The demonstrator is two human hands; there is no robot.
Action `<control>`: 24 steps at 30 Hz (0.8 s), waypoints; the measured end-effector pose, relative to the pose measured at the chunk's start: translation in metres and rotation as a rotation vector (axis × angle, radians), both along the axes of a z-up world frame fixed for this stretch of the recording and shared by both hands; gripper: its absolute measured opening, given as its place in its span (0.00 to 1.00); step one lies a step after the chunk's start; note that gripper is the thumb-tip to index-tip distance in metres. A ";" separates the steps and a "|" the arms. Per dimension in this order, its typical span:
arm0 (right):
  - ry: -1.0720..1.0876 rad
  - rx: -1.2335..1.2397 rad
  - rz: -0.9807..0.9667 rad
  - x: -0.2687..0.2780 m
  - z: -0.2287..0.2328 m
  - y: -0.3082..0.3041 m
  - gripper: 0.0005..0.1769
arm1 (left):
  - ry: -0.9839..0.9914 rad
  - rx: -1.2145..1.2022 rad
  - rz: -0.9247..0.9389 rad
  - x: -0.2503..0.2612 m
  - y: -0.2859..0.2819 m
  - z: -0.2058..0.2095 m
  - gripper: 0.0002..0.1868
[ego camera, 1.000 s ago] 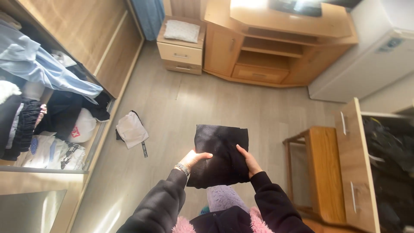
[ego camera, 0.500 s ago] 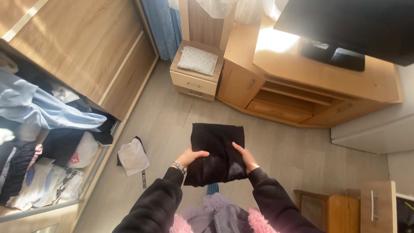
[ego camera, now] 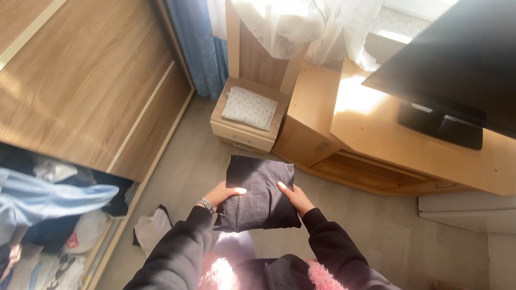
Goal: The person folds a black garment and places it on a stack of folded items. Then the person folds several blankets and bed linens on a bed, including a patterned blanket, a striped blanket, a purple blanket, and a brown floral blanket. The person also folds a light blue pillowcase and a white pillowcase and places them on the bed.
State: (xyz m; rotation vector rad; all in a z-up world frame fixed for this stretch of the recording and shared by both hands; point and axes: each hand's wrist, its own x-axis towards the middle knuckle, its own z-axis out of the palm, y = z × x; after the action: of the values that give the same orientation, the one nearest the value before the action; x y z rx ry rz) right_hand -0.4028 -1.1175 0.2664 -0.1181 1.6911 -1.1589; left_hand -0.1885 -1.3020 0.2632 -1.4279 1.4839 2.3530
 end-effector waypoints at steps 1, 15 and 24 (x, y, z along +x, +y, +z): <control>-0.003 0.004 -0.012 -0.008 -0.008 -0.017 0.31 | -0.003 0.004 -0.012 -0.012 -0.020 -0.009 0.35; -0.057 0.156 -0.182 -0.124 -0.103 -0.250 0.33 | -0.191 -0.183 -0.353 -0.160 -0.297 -0.037 0.45; -0.066 0.063 -0.187 -0.232 -0.285 -0.277 0.32 | -0.238 -0.304 -0.316 -0.227 -0.380 -0.179 0.47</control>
State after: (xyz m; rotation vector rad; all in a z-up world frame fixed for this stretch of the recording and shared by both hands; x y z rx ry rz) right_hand -0.6344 -1.3945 -0.0183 0.1185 1.7054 -1.2315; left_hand -0.4154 -1.6818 0.0843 -1.3446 1.8886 1.7695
